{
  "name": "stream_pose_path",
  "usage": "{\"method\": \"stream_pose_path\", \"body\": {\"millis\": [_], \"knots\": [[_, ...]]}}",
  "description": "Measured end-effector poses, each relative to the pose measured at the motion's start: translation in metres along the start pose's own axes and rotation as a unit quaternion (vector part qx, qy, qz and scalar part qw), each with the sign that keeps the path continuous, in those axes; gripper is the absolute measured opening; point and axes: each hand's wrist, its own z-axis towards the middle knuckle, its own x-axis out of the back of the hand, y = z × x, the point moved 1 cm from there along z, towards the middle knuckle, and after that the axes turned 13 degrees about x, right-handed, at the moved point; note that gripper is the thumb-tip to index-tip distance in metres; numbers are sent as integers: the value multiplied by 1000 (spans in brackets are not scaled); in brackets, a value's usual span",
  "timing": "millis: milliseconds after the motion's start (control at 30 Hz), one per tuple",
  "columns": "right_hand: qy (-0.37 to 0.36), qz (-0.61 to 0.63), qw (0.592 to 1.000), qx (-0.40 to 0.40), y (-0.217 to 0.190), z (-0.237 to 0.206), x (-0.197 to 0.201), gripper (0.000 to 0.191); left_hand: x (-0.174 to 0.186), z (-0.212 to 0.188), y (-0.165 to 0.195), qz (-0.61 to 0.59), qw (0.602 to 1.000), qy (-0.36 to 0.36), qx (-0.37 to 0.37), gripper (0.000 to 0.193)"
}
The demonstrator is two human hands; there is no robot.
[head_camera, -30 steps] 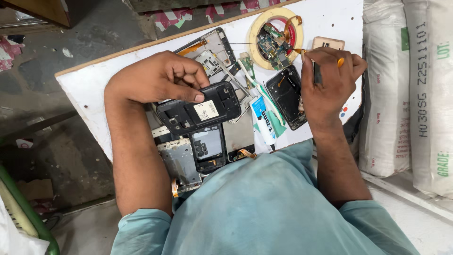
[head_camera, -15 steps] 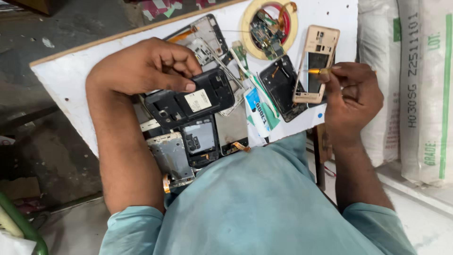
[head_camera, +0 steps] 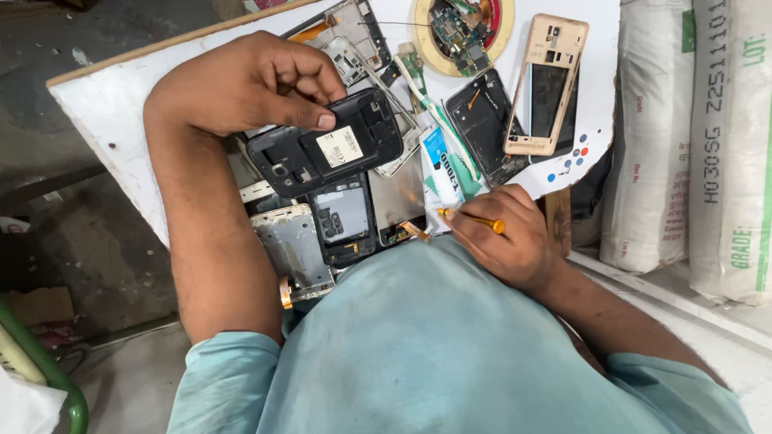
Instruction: The person disassembles a smartphone using a screwdriver, removes the back cover, and manipulates internal components. The person then reassembles the device, securing the back cover and tightening screws.
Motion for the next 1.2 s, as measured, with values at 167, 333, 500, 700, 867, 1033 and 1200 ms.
{"method": "stream_pose_path", "body": {"millis": [167,333,500,700,867,1033,1200], "knots": [[-23,-51,998,7,1,3,0,23,1,-1,-2,15,1000,14,-21,25],[-25,-53,998,21,1,6,-2,25,1,0,-4,-13,1000,5,-9,25],[-18,-53,998,9,5,7,-5,24,2,-1,-3,-12,1000,9,-5,25],[-4,-53,998,15,6,4,-4,28,2,-1,-4,-20,1000,8,3,25],[12,-54,998,17,6,3,-4,28,1,1,-5,-16,1000,11,6,26],[14,-65,998,5,3,3,0,28,2,0,-4,-15,1000,8,-9,25],[60,-30,995,-69,0,4,3,26,1,-1,-5,-31,999,4,-17,24]]}}
